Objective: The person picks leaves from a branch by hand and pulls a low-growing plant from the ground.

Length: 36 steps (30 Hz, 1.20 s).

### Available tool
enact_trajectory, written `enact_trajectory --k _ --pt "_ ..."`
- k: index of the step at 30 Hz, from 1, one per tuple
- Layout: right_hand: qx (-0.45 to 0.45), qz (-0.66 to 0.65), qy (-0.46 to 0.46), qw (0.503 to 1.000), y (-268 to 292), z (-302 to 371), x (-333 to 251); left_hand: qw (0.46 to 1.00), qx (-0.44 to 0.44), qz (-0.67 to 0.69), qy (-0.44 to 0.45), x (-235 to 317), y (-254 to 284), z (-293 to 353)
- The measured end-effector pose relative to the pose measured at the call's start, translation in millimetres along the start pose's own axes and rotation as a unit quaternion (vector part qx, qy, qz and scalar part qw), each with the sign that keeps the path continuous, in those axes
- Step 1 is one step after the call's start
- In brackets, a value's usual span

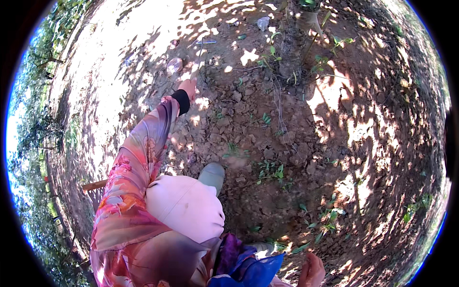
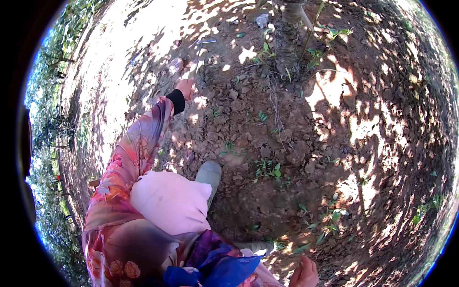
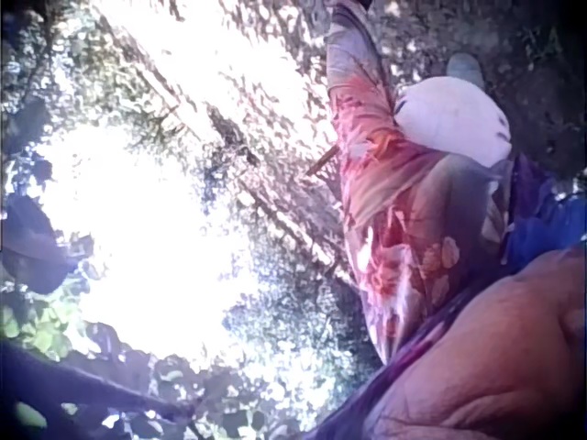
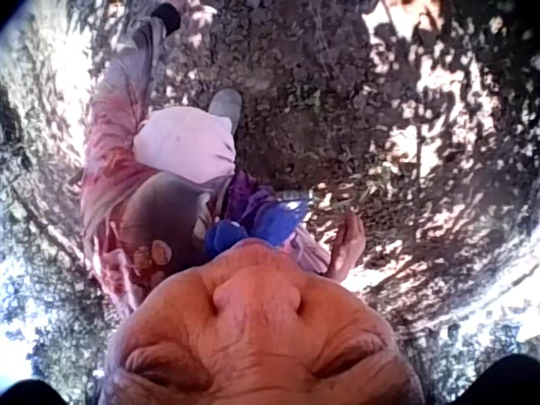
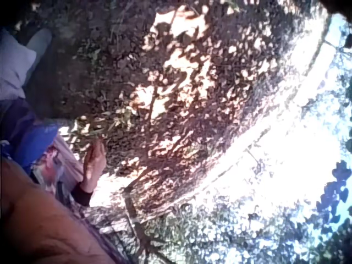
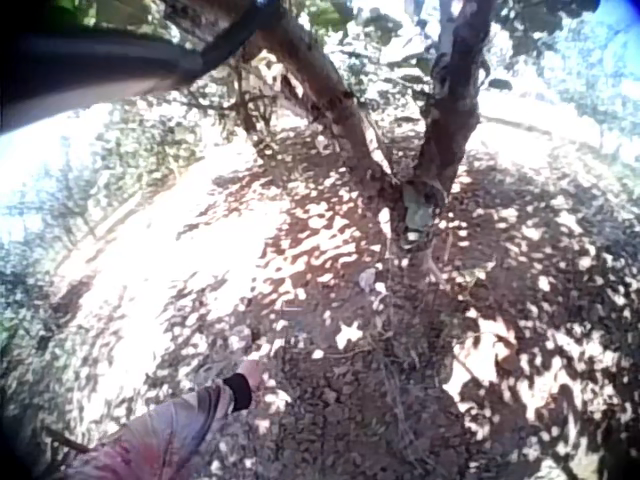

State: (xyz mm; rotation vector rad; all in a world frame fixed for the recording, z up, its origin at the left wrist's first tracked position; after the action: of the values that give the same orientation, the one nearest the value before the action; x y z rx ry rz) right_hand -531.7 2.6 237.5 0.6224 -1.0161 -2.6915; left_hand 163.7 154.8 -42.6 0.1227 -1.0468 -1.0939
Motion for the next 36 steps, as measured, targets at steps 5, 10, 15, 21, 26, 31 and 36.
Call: enact_trajectory --k 5,10,15,21,26,31,36 --pt "0.027 -0.002 0.01 1.0 -2.2 -2.3 -0.5 0.993 0.023 0.084 0.076 -59.4 -46.4 86.6" --pt "-0.006 0.0 -0.007 1.0 -9.6 -2.9 6.2 0.992 0.02 0.097 0.08 -86.9 -68.2 186.9" --pt "-0.02 -0.041 -0.018 0.999 -5.4 3.6 3.0 0.994 0.036 0.066 0.081 -164.2 -93.3 291.3" --pt "-0.02 -0.02 -0.021 0.999 -9.6 8.1 7.2 0.991 0.02 0.054 0.122 -173.4 -97.3 292.4" --pt "-0.046 -0.005 -0.038 0.998 -9.1 8.2 5.5 0.985 -0.02 0.154 0.07 -63.4 -93.6 206.2" --pt "-0.029 0.003 -0.039 0.999 -7.3 12.6 3.2 0.991 -0.071 0.107 0.024 2.0 -94.6 127.0" --pt "-0.044 0.013 -0.07 0.996 -12.5 15.3 14.5 0.992 -0.108 0.052 0.036 -27.2 -123.9 194.1"
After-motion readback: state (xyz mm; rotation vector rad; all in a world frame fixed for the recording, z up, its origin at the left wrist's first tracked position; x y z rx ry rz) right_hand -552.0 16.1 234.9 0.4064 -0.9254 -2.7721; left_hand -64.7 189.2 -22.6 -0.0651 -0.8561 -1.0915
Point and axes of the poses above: each hand's wrist, its own z-axis away from the middle knuckle, its own y-axis out of the back of the hand, x = y × z, the point moved 7 cm from there along -z, towards the middle knuckle, and after that the axes turned 6 degrees about -x, right-handed, at the moved point
